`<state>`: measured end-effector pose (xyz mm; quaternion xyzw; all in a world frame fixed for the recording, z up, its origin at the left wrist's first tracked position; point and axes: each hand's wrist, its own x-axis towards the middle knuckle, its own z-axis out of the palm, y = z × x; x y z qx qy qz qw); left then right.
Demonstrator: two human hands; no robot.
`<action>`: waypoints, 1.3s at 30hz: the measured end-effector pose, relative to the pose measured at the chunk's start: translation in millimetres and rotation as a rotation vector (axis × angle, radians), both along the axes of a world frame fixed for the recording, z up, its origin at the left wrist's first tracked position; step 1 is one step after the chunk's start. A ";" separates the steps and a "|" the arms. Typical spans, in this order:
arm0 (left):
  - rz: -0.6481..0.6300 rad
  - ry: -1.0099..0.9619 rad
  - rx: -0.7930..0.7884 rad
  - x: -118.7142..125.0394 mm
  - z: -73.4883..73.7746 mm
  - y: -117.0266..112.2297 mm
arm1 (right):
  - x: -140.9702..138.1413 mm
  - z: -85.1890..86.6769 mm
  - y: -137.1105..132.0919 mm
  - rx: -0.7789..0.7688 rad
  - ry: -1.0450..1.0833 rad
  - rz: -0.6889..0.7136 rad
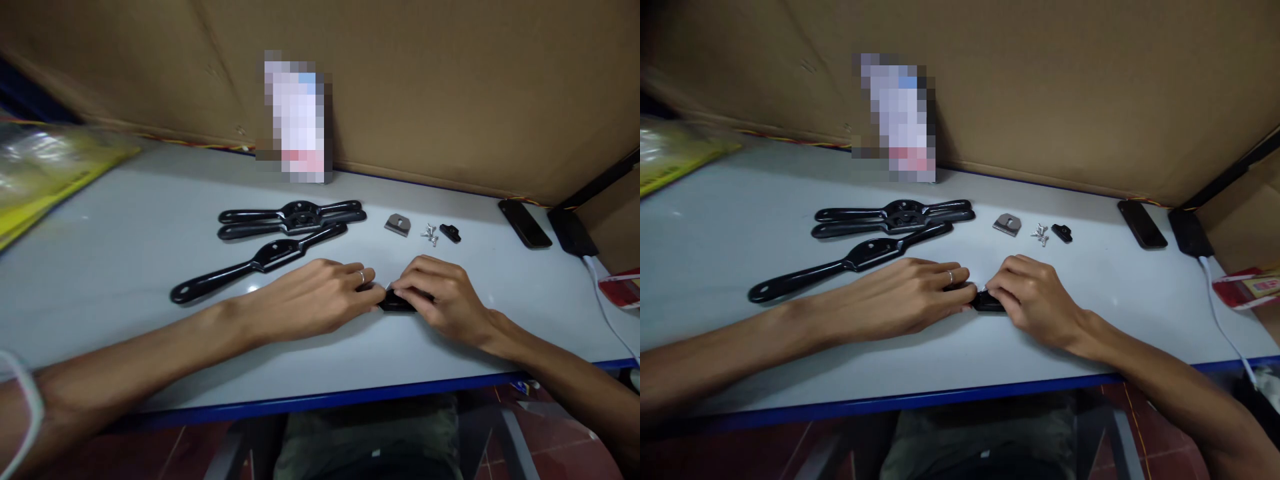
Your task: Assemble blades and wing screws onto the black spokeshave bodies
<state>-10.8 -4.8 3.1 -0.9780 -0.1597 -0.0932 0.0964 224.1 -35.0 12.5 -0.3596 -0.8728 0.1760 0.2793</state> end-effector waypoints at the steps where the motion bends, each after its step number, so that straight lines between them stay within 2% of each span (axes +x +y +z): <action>1: 0.002 0.000 -0.007 0.3 0.4 0.0 | -0.6 0.7 -1.0 -0.008 -0.014 -0.003; 4: 0.000 -0.001 -0.034 0.9 0.9 0.0 | -2.4 5.1 -1.9 -0.100 0.004 -0.065; 9: -0.005 -0.021 -0.061 0.1 -0.6 -0.1 | -3.9 12.2 5.7 -0.411 0.094 -0.181; 11: -0.006 -0.021 -0.057 0.0 -1.2 -0.2 | -2.8 12.6 8.9 -0.431 0.093 -0.197; 16: 0.001 -0.013 -0.070 1.2 -0.2 -1.2 | 1.6 9.3 8.4 -0.244 -0.023 -0.158; 23: 0.007 -0.005 -0.099 1.6 0.6 -1.6 | -2.7 2.3 -2.1 0.165 -0.325 -0.147; 26: 0.004 -0.010 -0.092 1.4 0.0 -1.4 | -0.6 3.1 -1.3 0.183 -0.312 -0.120; 31: -0.008 -0.022 -0.092 0.8 0.0 -1.7 | 3.4 10.3 1.5 0.013 -0.105 0.017; 33: -0.009 -0.022 -0.090 0.5 0.0 -1.7 | 2.9 11.3 1.6 -0.003 -0.072 0.059; 39: -0.002 -0.003 -0.088 0.5 0.1 -1.2 | 5.2 8.6 1.8 0.235 -0.177 -0.037</action>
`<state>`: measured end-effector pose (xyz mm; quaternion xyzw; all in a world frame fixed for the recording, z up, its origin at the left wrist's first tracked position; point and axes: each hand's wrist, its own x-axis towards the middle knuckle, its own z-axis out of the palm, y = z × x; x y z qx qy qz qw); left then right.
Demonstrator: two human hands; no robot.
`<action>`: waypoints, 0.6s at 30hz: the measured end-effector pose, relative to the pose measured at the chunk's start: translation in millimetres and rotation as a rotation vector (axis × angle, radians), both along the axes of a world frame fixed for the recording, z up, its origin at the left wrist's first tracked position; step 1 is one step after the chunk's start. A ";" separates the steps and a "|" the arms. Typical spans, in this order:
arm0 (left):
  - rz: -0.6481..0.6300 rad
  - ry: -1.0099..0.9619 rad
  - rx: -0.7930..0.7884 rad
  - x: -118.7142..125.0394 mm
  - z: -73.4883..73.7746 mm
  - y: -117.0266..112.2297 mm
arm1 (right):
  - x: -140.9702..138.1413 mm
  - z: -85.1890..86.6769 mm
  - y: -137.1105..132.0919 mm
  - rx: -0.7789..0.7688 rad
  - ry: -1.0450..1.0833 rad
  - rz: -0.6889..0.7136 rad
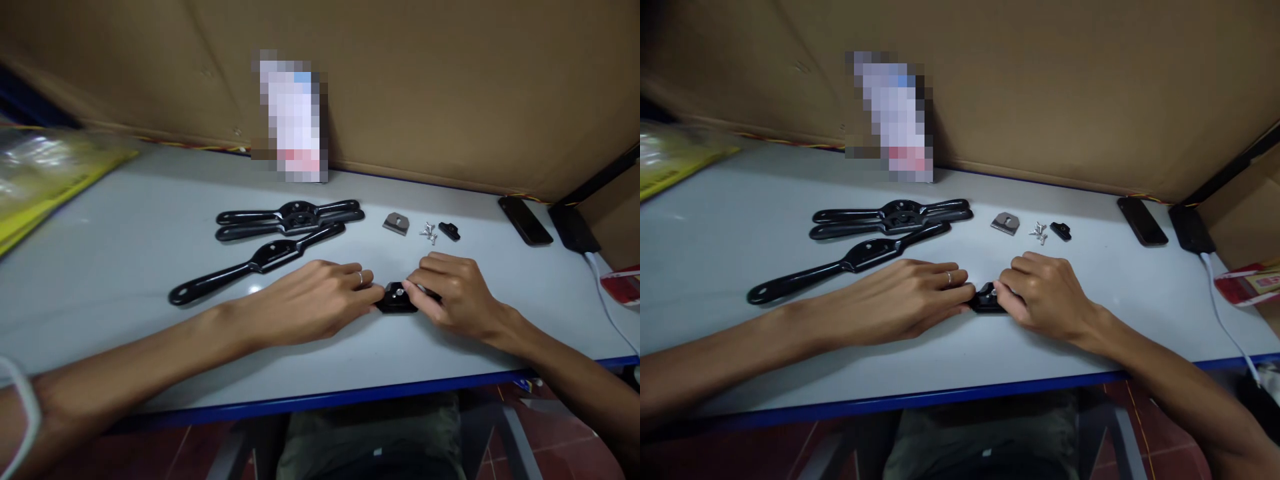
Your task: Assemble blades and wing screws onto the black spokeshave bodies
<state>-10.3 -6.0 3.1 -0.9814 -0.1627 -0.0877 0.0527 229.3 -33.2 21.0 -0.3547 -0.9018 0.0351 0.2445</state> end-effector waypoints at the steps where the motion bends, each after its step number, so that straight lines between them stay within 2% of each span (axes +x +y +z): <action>1: -0.002 0.004 0.000 0.1 0.2 0.0 | 0.5 0.0 0.0 -0.008 0.008 0.013; 5: -0.007 -0.009 0.009 0.2 1.1 0.1 | 0.1 0.4 -0.5 -0.120 0.044 0.120; 11: 0.005 0.003 -0.006 -0.4 -0.2 0.3 | 0.8 -1.4 0.1 -0.003 -0.043 0.026; 16: 0.000 -0.010 0.010 -0.9 0.1 -0.2 | -0.4 -0.8 -1.0 -0.070 -0.012 0.117; 18: -0.002 -0.013 0.018 -0.8 0.9 -0.5 | -0.6 -1.0 -1.0 -0.054 -0.019 0.097</action>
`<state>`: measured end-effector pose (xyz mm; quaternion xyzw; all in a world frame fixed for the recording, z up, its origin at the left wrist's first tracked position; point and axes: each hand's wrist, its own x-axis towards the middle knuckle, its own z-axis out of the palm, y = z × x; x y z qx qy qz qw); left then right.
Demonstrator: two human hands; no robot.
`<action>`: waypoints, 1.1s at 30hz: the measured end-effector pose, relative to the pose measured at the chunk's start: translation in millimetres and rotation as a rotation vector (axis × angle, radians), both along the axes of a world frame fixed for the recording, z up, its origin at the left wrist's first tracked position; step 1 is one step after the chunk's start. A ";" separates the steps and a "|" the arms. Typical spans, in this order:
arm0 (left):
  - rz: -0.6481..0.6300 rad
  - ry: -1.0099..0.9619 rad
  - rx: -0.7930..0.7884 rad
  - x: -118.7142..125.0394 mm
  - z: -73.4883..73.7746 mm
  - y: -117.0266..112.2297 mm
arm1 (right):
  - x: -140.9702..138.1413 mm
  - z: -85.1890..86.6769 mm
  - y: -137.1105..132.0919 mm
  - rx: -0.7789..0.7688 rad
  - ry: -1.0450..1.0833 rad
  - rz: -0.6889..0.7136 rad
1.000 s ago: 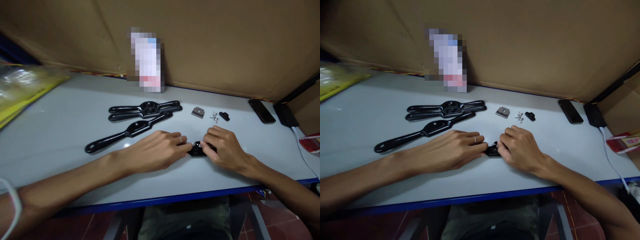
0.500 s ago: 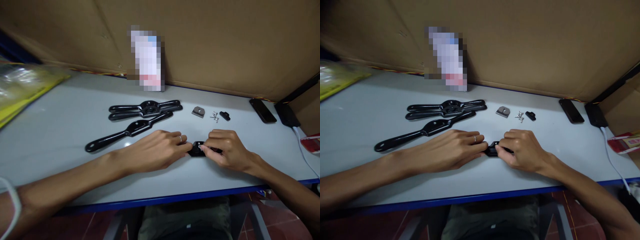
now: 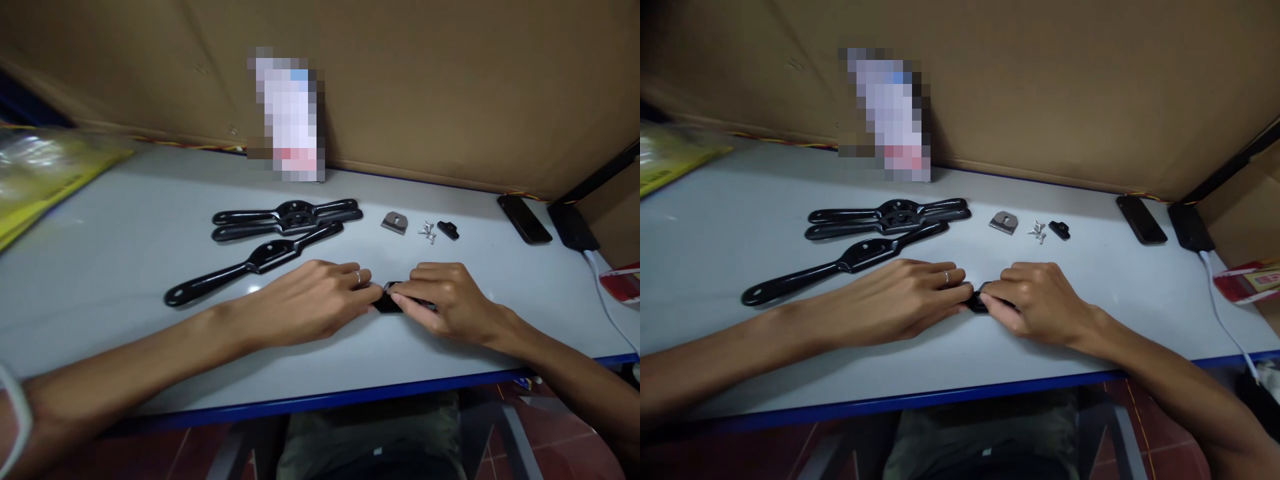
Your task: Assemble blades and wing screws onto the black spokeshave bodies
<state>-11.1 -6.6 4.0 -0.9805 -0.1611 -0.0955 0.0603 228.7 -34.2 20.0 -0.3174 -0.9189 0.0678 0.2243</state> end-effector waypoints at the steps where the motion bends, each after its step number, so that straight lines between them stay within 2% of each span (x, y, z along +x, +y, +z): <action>1: -0.001 0.000 0.001 0.1 0.3 -0.1 | 0.3 -0.3 0.2 0.020 -0.011 -0.029; 3: -0.001 0.002 -0.003 0.3 0.7 -0.2 | 1.5 -0.9 0.6 0.040 -0.023 -0.065; 8: 0.004 0.006 -0.011 0.6 0.3 0.0 | 3.0 -0.7 0.3 -0.031 -0.012 0.019; 13: 0.000 -0.001 -0.012 0.8 0.3 -0.1 | 2.5 -0.8 0.7 0.086 -0.045 -0.072; 18: -0.004 -0.009 -0.026 0.5 -0.4 0.0 | 1.6 -2.0 1.1 -0.034 -0.009 0.034; 23: -0.001 -0.008 -0.031 0.6 -0.2 0.3 | 3.9 0.4 2.0 0.036 -0.044 -0.079; 28: -0.009 -0.025 -0.046 1.0 0.5 0.2 | 3.1 0.0 0.2 -0.072 -0.028 0.031; 30: -0.003 -0.022 -0.041 0.7 0.1 0.0 | 2.8 -0.9 0.6 -0.078 -0.015 0.000; 33: 0.004 -0.001 -0.019 0.5 -0.4 -0.2 | 5.3 -0.1 3.1 -0.001 -0.051 -0.116</action>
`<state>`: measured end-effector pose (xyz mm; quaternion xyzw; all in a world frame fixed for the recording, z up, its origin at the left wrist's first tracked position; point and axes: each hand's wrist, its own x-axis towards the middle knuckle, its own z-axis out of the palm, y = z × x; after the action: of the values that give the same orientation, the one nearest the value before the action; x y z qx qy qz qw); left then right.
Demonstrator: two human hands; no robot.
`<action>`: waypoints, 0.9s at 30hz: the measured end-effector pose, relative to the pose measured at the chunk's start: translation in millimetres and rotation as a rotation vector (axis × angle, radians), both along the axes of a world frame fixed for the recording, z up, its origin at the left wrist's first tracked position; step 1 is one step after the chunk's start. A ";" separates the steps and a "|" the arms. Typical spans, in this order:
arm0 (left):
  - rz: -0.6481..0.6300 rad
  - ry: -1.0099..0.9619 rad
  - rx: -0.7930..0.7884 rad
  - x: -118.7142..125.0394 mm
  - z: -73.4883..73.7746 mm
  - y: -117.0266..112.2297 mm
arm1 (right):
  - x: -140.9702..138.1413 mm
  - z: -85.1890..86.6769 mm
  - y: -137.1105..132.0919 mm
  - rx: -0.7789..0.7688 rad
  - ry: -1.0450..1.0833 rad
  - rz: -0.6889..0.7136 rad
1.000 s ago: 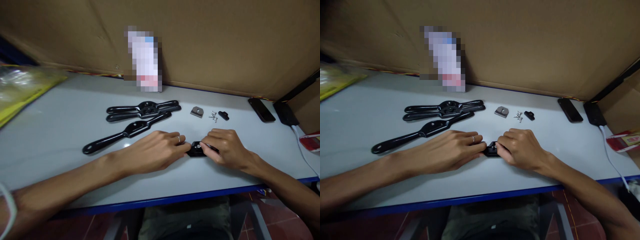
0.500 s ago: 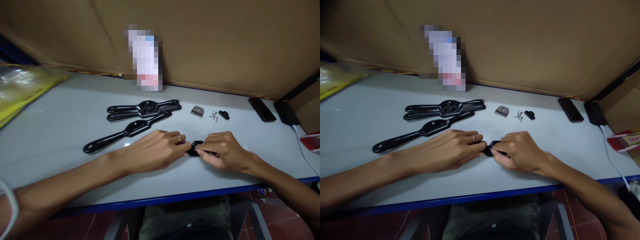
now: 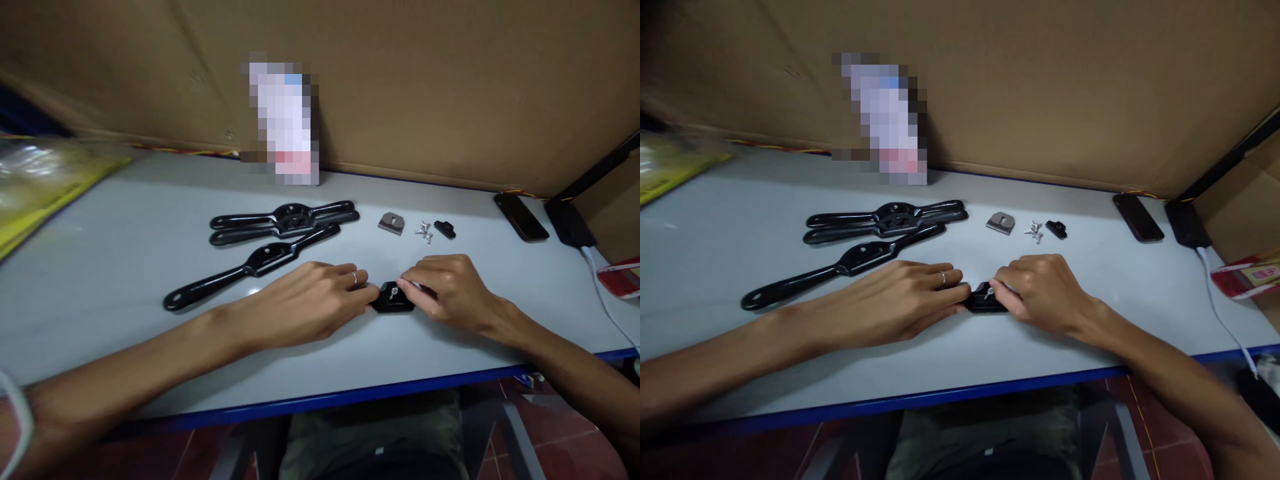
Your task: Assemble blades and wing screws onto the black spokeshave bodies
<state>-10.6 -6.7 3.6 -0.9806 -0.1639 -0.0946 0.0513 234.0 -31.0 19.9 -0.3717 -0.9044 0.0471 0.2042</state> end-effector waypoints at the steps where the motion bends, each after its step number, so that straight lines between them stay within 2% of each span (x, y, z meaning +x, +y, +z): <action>1: 0.001 0.001 0.003 0.1 0.1 0.0 | 1.5 1.0 0.9 0.022 -0.015 -0.021; 3: 0.001 -0.001 -0.001 0.4 0.7 0.0 | 4.9 3.9 1.9 0.030 -0.026 -0.022; 8: 0.006 -0.026 0.011 1.4 3.0 -0.4 | 14.1 13.4 1.0 -0.063 -0.041 0.019; 15: 0.057 0.011 -0.010 1.9 1.2 -1.9 | 19.0 25.4 0.0 -0.269 -0.373 0.027; 19: 0.092 0.048 -0.027 2.4 -1.0 -1.7 | 16.0 24.5 -0.5 -0.300 -0.366 0.067; 27: 0.068 0.067 -0.013 1.9 -4.4 0.8 | 16.6 25.8 -0.1 -0.310 -0.384 0.087</action>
<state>-8.7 -5.9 -0.8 -0.9774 -0.1958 -0.0590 0.0535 250.7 -31.2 45.7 -0.3614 -0.9237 0.1226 -0.0334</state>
